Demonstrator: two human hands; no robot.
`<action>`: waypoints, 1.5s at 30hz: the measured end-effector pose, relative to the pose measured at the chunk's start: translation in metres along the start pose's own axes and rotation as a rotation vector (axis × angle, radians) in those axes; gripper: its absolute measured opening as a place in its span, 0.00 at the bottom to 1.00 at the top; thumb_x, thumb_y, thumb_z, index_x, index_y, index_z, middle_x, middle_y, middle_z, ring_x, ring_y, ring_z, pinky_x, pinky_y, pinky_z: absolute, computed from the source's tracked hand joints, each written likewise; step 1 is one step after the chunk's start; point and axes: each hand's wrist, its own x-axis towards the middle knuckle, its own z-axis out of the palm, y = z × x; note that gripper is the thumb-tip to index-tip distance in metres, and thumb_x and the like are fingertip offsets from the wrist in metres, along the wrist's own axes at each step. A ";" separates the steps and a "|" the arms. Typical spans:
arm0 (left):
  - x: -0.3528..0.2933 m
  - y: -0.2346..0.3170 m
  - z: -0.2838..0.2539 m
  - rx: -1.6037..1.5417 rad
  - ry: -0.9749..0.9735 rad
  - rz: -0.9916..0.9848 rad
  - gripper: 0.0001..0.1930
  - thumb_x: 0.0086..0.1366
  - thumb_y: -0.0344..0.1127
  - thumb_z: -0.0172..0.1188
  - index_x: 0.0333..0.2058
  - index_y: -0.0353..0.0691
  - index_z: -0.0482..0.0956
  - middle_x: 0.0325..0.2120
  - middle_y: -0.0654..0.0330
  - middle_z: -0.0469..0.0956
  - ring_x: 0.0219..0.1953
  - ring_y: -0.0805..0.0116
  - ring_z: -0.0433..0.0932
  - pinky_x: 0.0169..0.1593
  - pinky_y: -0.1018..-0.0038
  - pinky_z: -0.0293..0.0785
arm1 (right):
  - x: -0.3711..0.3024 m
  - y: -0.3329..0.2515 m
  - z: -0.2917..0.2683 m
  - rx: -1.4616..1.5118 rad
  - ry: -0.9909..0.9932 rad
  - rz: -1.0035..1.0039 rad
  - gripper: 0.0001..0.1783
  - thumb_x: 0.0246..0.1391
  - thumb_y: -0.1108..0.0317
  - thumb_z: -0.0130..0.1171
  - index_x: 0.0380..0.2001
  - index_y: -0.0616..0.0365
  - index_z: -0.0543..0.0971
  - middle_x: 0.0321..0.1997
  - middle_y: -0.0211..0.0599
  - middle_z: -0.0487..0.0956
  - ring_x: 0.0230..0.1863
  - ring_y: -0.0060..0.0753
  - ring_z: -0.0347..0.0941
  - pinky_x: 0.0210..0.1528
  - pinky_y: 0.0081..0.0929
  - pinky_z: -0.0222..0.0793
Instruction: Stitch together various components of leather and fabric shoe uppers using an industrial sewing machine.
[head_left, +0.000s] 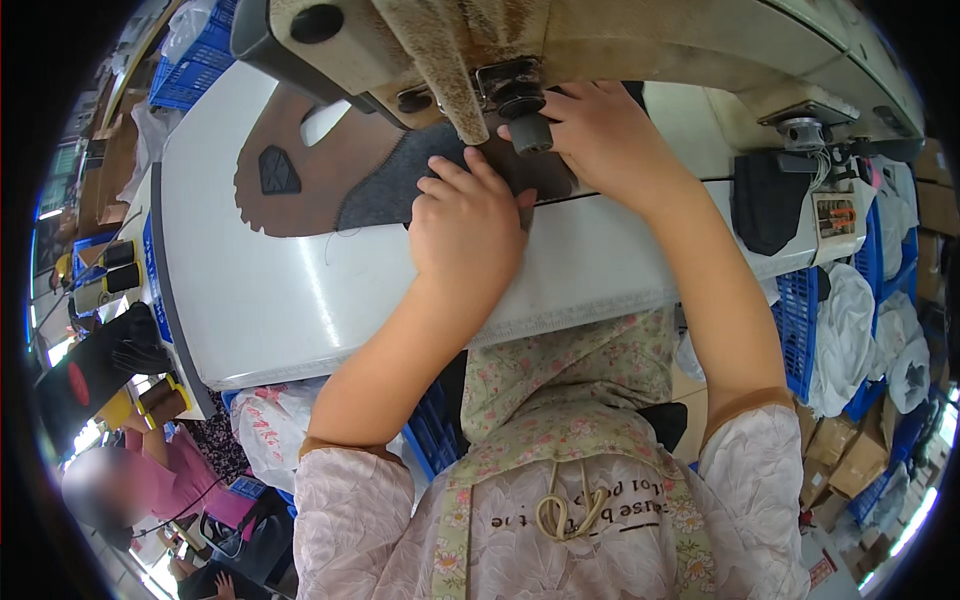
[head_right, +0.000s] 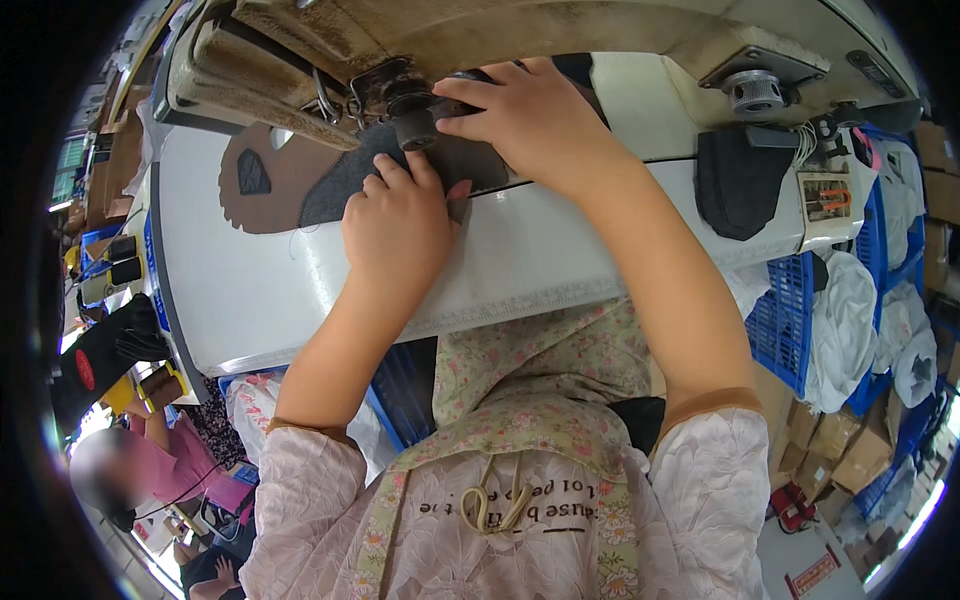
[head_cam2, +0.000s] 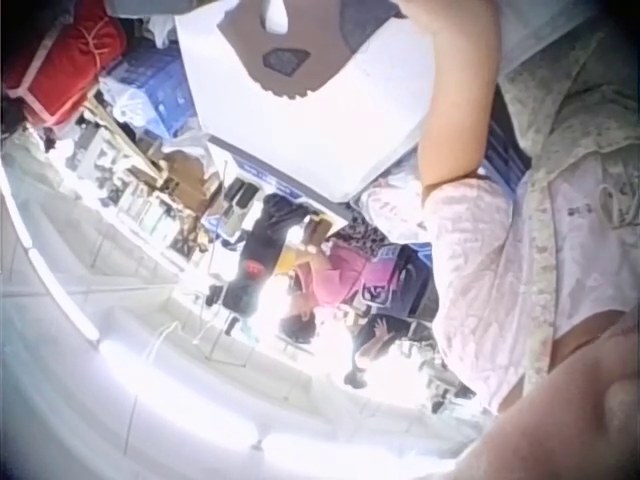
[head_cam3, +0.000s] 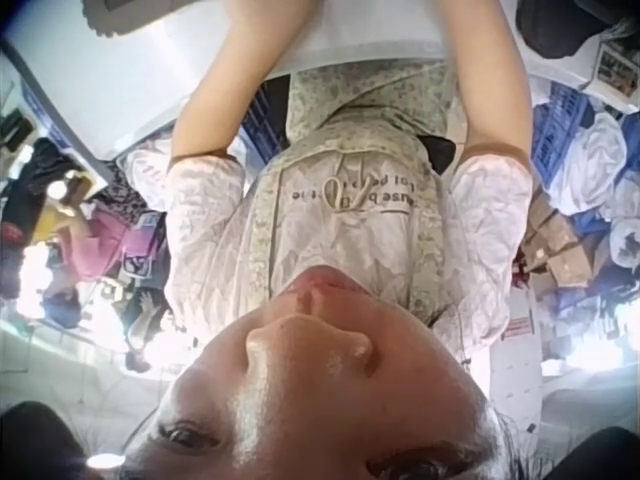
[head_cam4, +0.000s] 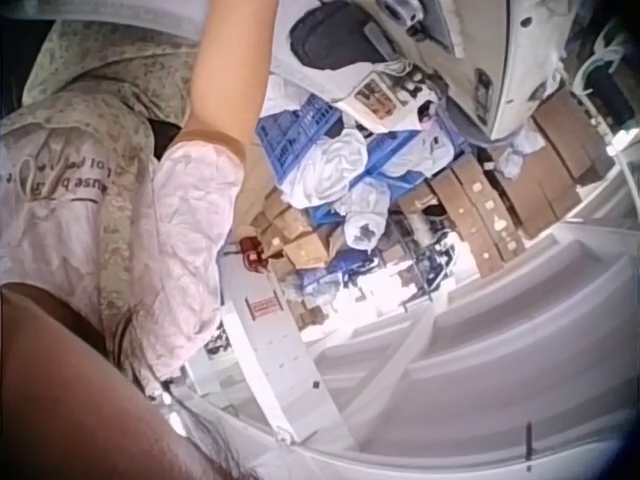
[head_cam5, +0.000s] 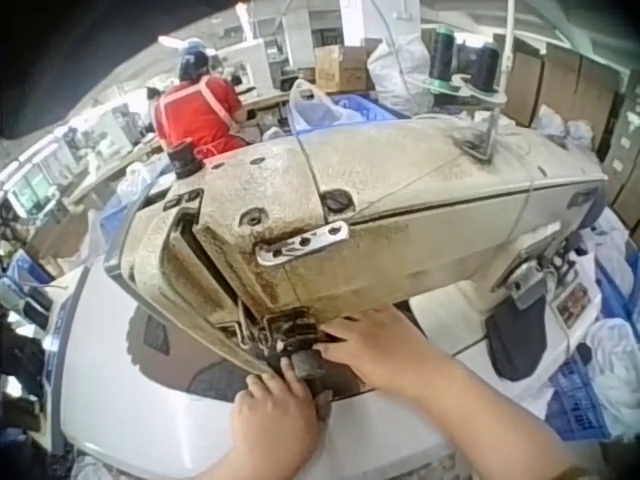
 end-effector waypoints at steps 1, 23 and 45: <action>0.000 0.000 0.000 -0.005 0.001 -0.005 0.37 0.60 0.59 0.61 0.52 0.27 0.77 0.46 0.27 0.77 0.42 0.39 0.83 0.36 0.62 0.80 | 0.001 0.000 0.000 0.015 -0.002 0.008 0.19 0.53 0.68 0.56 0.45 0.34 0.86 0.60 0.17 0.77 0.60 0.32 0.71 0.60 0.36 0.64; 0.003 -0.091 0.001 -0.490 0.025 0.336 0.30 0.56 0.50 0.68 0.58 0.52 0.78 0.54 0.50 0.72 0.60 0.47 0.67 0.63 0.55 0.65 | -0.006 -0.040 0.000 0.153 0.210 0.278 0.15 0.54 0.62 0.63 0.46 0.47 0.84 0.31 0.32 0.75 0.33 0.38 0.73 0.36 0.36 0.72; -0.006 -0.094 0.013 -0.582 0.071 0.284 0.31 0.56 0.49 0.68 0.55 0.39 0.77 0.60 0.51 0.72 0.64 0.43 0.65 0.68 0.52 0.58 | -0.018 -0.044 0.008 0.123 0.112 0.302 0.17 0.52 0.64 0.66 0.47 0.47 0.84 0.40 0.33 0.79 0.43 0.39 0.75 0.42 0.38 0.71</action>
